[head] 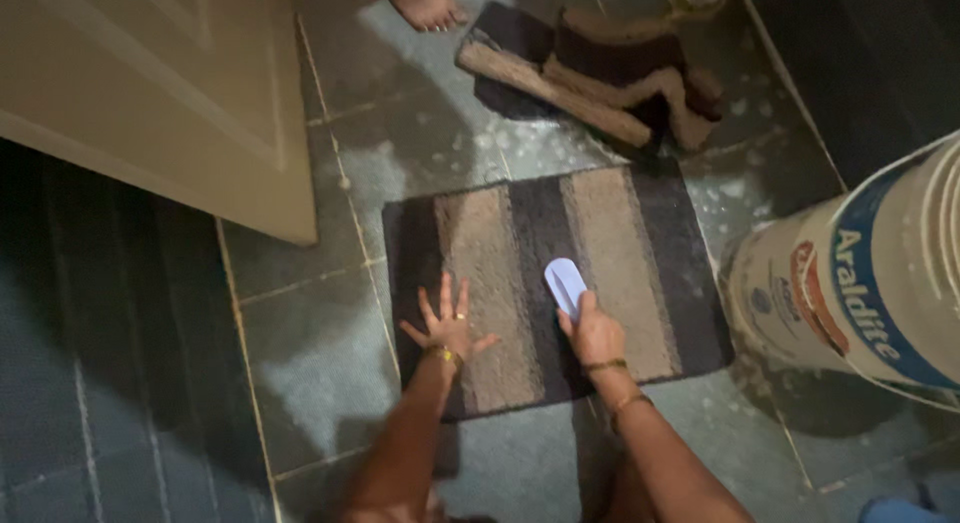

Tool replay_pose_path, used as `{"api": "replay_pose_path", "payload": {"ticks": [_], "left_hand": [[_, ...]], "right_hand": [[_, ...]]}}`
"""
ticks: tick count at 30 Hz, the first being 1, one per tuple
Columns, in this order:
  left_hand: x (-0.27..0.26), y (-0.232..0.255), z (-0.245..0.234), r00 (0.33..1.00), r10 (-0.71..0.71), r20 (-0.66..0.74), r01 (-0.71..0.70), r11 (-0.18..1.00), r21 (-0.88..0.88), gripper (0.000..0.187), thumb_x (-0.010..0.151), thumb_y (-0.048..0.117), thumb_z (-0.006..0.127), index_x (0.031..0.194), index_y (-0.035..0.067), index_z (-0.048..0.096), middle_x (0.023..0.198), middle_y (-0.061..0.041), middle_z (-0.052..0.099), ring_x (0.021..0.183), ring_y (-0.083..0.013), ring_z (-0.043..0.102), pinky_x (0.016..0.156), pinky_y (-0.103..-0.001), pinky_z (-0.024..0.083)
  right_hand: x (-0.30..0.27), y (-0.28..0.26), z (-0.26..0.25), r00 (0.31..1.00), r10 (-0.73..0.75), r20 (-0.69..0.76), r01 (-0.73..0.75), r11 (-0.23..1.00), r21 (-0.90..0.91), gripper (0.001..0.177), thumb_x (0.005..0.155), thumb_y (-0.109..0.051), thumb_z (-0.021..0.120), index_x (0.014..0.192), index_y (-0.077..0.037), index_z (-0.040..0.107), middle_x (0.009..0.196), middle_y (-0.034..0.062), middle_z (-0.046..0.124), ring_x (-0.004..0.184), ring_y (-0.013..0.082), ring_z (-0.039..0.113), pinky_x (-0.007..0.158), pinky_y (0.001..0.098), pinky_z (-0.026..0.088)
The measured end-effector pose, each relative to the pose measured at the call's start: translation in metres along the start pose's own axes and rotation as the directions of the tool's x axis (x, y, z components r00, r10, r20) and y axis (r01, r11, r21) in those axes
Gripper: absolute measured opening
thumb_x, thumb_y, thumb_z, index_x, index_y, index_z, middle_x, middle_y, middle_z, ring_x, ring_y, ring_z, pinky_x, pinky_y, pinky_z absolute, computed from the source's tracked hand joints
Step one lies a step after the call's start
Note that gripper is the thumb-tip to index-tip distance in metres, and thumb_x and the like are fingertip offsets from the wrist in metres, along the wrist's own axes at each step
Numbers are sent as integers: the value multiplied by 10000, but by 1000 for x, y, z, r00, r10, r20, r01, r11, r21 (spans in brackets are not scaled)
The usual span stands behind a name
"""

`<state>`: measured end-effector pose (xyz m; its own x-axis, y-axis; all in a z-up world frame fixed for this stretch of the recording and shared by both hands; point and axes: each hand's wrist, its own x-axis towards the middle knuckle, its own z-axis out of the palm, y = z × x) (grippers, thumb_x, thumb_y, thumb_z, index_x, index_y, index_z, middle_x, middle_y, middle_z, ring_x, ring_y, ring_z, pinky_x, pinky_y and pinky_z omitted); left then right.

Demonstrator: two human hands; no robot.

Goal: The person scrubs a small rug using a brush and soapy water, then rinses it in a bucket of water before continuing to scrub the surface.

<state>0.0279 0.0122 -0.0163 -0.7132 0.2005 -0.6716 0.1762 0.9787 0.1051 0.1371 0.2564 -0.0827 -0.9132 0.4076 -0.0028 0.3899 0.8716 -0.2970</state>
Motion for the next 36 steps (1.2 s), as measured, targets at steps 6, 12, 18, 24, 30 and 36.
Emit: {"api": "replay_pose_path", "payload": {"ticks": [6,12,18,24,30,36], "left_hand": [[1,6,-3,989,-65,131,65,998,6,1337,703,808,722,1628,426,-164,1705,70,-319,1544,-431,-242,1097,-840,38],[4,0,6,1000,-17,17,17,999,28,1321,704,875,666,1611,388,-163,1690,60,-296,1533,-447,-253,1092,-847,19],[0,4,7,999,-48,15,48,999,-20,1315,686,826,702,1612,428,-143,1701,99,-263,1544,-414,-247,1087,-847,-3],[5,0,9,1000,-18,6,19,995,-95,1329,662,779,751,1623,450,-106,1693,107,-276,1546,-384,-259,1095,-832,-67],[10,1,13,999,-41,33,43,998,-40,1320,685,817,705,1621,409,-132,1678,90,-319,1521,-410,-302,1056,-848,-75],[9,1,13,999,-42,29,44,998,-47,1320,686,804,711,1622,420,-136,1681,95,-333,1512,-399,-330,1071,-847,-76]], "right_hand": [[17,9,13,996,65,56,-68,997,39,522,833,-477,692,1147,-104,504,702,219,700,622,437,695,550,564,531],[1,-13,-17,994,75,76,-75,997,8,438,889,-485,689,1029,-112,509,702,216,698,644,464,672,568,585,510],[3,-15,-22,999,39,14,-39,998,41,441,890,-466,713,1029,-102,506,694,222,689,622,455,673,545,570,515],[1,-11,-18,1000,13,15,-14,998,55,459,890,-452,720,1053,-91,489,716,212,698,628,452,671,542,566,513],[0,-8,-13,1000,-18,-11,19,998,68,458,912,-447,693,1102,-86,484,721,214,700,621,446,676,535,557,521],[0,-10,-17,999,28,29,-28,999,22,468,911,-475,699,1083,-92,493,710,225,700,630,455,680,549,561,529]]}}
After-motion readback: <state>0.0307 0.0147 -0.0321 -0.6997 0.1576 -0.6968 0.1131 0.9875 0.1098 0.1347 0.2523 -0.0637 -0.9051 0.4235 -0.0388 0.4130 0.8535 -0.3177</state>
